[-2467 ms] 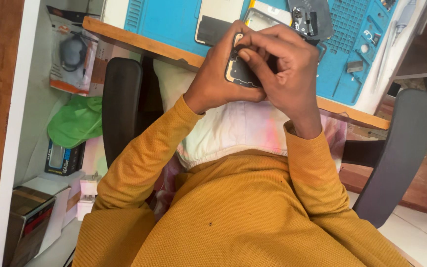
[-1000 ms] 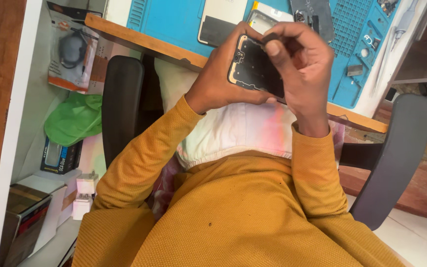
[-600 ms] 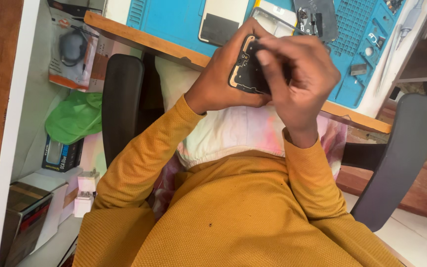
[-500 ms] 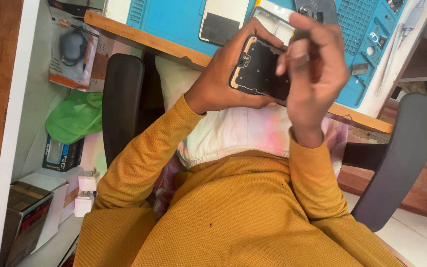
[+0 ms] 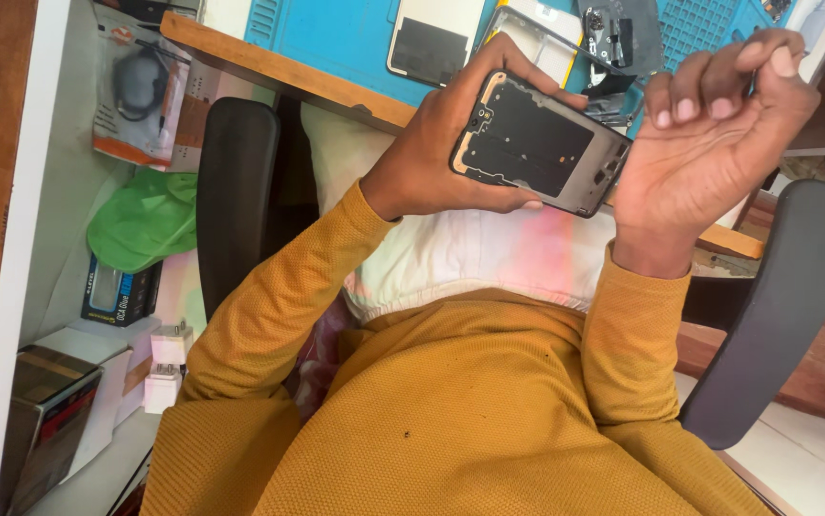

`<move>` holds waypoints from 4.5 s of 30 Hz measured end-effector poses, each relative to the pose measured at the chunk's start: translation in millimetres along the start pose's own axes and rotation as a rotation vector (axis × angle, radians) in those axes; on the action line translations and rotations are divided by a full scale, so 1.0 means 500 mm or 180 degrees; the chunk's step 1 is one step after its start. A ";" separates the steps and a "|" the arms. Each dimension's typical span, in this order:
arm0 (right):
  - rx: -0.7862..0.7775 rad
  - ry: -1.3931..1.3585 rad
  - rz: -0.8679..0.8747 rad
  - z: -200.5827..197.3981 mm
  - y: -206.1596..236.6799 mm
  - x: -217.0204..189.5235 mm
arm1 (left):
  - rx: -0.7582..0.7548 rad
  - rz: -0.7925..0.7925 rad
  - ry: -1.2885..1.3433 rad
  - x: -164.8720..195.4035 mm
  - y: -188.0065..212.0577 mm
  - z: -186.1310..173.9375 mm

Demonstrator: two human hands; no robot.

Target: The person uses a screwdriver to remove screws from a disassembled smartphone motherboard. They then place a black rectangular component onto the phone's internal frame and press it down with their fingers to secure it.

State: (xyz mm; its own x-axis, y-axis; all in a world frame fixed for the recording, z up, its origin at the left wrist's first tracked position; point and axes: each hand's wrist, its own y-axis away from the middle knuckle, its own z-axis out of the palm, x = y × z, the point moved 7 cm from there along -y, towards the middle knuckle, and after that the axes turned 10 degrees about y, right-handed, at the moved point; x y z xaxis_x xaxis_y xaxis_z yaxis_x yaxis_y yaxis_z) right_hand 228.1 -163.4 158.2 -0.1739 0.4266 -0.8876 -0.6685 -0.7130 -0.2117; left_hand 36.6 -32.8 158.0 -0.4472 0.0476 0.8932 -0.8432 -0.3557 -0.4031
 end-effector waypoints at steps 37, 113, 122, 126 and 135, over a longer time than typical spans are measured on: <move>-0.0929 0.2803 -0.0419 0.236 0.085 -0.017 | 0.0301 -0.0131 -0.0153 -0.005 0.009 -0.009; -0.1337 0.3509 -0.0880 0.263 0.059 -0.009 | 0.0454 -0.0159 -0.0139 -0.031 0.012 -0.023; -0.1500 0.3461 -0.0909 0.264 0.063 -0.014 | 0.0479 -0.0260 -0.0206 -0.032 0.013 -0.027; -0.1629 0.3440 -0.0975 0.259 0.063 -0.012 | 0.0459 -0.0124 -0.0262 -0.023 0.013 -0.025; -0.1325 0.3244 -0.0770 0.237 0.059 0.003 | 0.0471 -0.0313 -0.0210 -0.032 0.010 -0.022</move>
State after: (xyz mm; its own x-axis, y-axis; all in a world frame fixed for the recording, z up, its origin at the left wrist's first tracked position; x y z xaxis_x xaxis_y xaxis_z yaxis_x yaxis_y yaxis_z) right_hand 122.3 -117.7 199.1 0.7265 0.0610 -0.6844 -0.2783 -0.8846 -0.3743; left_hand 36.0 -24.8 139.6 -0.3400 0.0295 0.9400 -0.8267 -0.4859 -0.2838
